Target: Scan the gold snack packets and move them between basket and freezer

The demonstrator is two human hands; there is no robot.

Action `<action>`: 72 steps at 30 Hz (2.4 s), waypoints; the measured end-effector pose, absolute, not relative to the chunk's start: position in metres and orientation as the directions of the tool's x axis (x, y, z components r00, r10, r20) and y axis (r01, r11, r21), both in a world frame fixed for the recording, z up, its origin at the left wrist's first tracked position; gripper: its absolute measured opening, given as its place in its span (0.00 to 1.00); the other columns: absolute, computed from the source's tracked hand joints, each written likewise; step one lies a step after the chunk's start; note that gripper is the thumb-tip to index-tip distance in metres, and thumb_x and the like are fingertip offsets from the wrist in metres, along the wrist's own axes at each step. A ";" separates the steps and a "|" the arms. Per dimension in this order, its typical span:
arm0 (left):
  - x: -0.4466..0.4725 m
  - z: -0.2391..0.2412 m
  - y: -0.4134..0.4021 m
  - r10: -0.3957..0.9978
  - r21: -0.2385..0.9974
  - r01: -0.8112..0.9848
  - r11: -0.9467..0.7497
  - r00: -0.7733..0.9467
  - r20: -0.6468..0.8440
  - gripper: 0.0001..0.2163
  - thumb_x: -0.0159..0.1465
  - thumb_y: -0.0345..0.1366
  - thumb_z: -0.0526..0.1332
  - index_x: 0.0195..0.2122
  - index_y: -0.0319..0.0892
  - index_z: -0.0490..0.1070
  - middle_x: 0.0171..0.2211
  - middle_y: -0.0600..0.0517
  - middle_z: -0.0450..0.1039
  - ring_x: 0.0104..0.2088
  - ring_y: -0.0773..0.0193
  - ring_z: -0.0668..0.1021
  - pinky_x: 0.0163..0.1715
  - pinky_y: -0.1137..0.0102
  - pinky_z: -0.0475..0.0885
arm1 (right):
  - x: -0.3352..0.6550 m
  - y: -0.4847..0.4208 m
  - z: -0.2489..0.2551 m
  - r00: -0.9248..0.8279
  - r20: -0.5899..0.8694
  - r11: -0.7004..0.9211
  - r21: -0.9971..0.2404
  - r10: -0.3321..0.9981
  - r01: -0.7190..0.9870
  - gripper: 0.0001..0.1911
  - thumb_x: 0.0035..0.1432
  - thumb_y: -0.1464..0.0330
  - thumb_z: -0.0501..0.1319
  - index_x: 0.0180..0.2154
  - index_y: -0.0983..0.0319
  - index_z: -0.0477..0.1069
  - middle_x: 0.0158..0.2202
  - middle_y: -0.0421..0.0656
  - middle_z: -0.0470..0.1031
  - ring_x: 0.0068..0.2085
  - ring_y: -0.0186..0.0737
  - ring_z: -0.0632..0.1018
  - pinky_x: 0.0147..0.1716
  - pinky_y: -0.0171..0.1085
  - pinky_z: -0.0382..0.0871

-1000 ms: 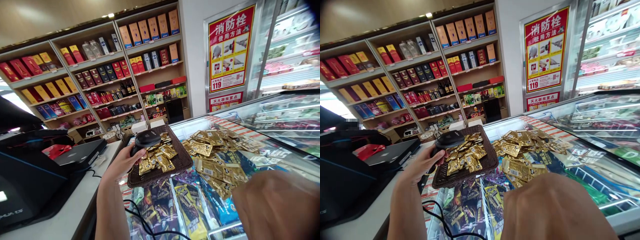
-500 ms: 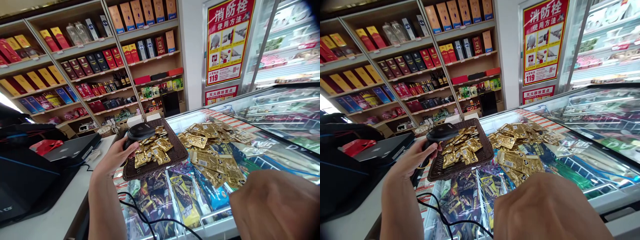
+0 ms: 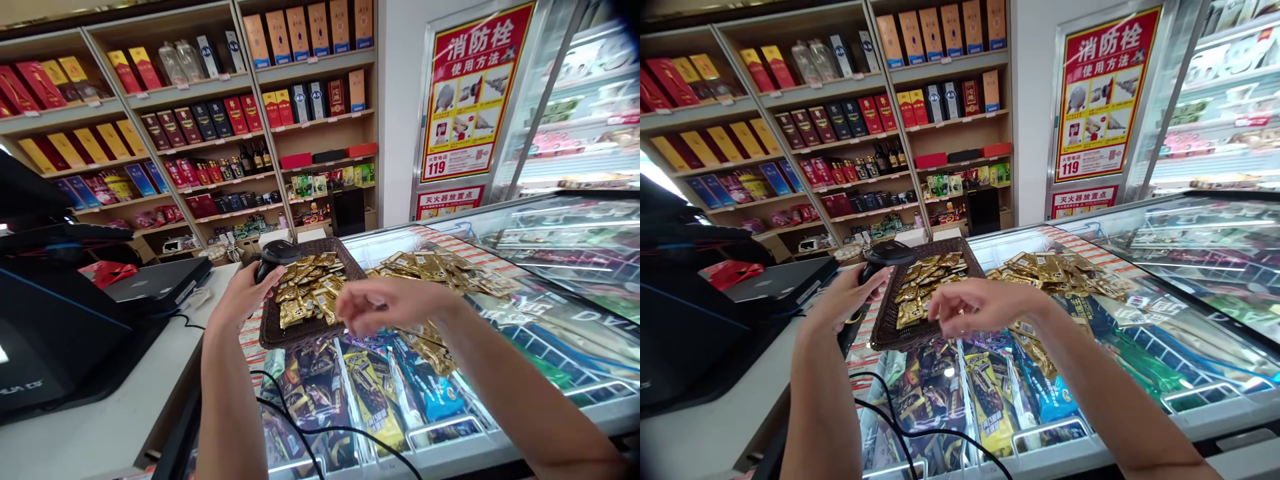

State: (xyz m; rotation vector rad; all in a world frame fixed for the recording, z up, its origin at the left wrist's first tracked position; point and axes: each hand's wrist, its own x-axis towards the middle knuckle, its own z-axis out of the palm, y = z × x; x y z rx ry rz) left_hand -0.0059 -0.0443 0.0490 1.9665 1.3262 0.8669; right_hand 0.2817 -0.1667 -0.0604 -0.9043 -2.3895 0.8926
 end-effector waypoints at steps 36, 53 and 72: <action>0.028 0.063 -0.071 0.850 0.797 0.459 -0.392 0.511 0.124 0.23 0.57 0.60 0.60 0.34 0.42 0.67 0.23 0.55 0.66 0.22 0.68 0.65 0.21 0.74 0.56 | 0.334 -0.103 0.024 0.129 0.053 -0.014 -0.882 0.990 0.470 0.09 0.56 0.65 0.55 0.37 0.61 0.70 0.34 0.45 0.75 0.31 0.40 0.75 0.23 0.34 0.65; 0.037 0.054 -0.068 0.815 0.794 0.430 -0.430 0.564 0.136 0.17 0.61 0.52 0.61 0.34 0.42 0.65 0.23 0.57 0.63 0.24 0.69 0.64 0.24 0.74 0.56 | 0.335 -0.107 0.030 0.127 0.037 -0.027 -0.882 0.991 0.471 0.05 0.55 0.68 0.56 0.33 0.61 0.69 0.33 0.46 0.75 0.32 0.41 0.75 0.25 0.35 0.68; 0.043 0.057 -0.072 0.798 0.789 0.422 -0.447 0.587 0.138 0.18 0.62 0.53 0.60 0.34 0.42 0.65 0.24 0.58 0.62 0.24 0.70 0.63 0.24 0.75 0.56 | 0.335 -0.111 0.033 0.154 0.054 -0.024 -0.885 0.987 0.465 0.03 0.55 0.69 0.57 0.32 0.62 0.68 0.31 0.42 0.72 0.27 0.35 0.73 0.23 0.32 0.66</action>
